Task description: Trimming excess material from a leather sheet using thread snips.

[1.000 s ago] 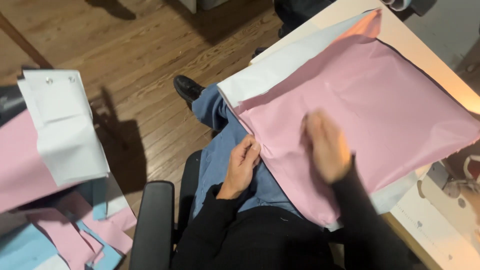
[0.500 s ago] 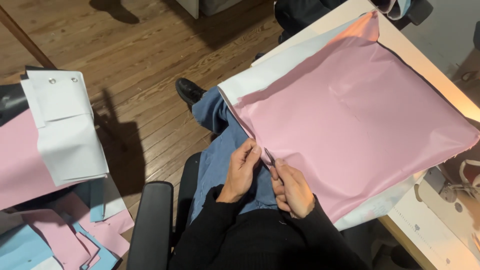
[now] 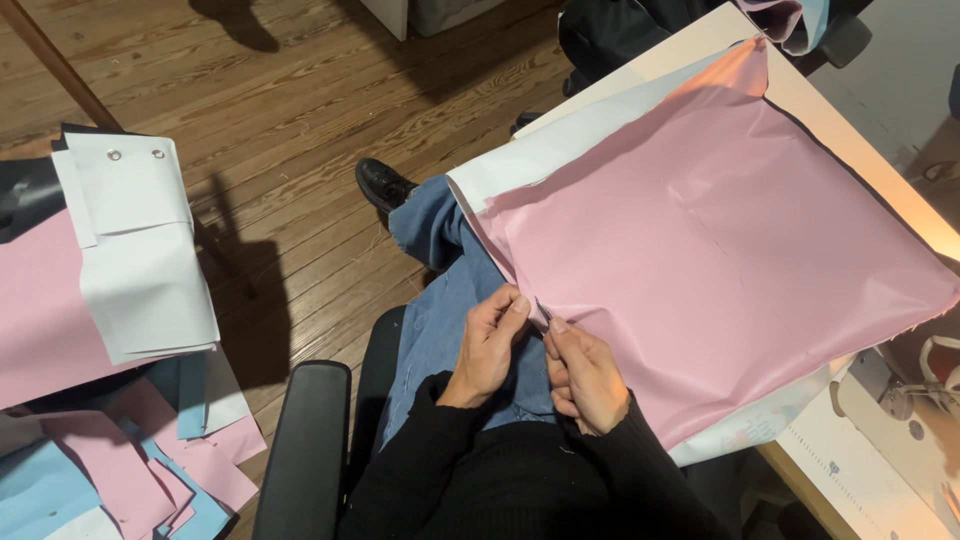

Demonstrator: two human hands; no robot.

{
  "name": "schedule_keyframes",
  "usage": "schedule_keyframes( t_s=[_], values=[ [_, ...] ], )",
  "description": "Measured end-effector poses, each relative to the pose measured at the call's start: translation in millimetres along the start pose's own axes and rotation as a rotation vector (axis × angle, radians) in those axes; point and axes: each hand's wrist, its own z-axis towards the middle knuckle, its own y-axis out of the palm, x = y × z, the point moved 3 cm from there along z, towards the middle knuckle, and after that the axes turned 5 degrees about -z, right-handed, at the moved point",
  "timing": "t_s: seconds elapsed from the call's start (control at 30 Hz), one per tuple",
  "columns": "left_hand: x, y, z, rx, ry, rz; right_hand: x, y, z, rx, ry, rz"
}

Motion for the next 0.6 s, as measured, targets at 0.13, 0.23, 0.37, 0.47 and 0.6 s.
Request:
schedule_keyframes(
  t_s=[0.13, 0.23, 0.37, 0.47, 0.6],
  values=[
    [1.0, 1.1, -0.1, 0.005, -0.006, 0.015, 5.5, -1.2, 1.9, 0.024, -0.012, 0.009],
    [0.7, 1.8, -0.9, -0.014, 0.023, 0.006, 5.0, -3.1, 0.4, 0.032, -0.010, 0.023],
    [-5.9, -2.0, 0.2, 0.019, -0.001, 0.014, 2.4, -25.6, -4.3, -0.032, 0.046, 0.012],
    [2.4, 0.4, 1.5, 0.037, 0.023, 0.078, -37.4, -35.5, -19.5, 0.071, -0.003, -0.209],
    [37.9, 18.9, 1.7, 0.115, 0.193, 0.518, -109.2, -36.6, -22.5, 0.219, -0.476, -0.362]
  ],
)
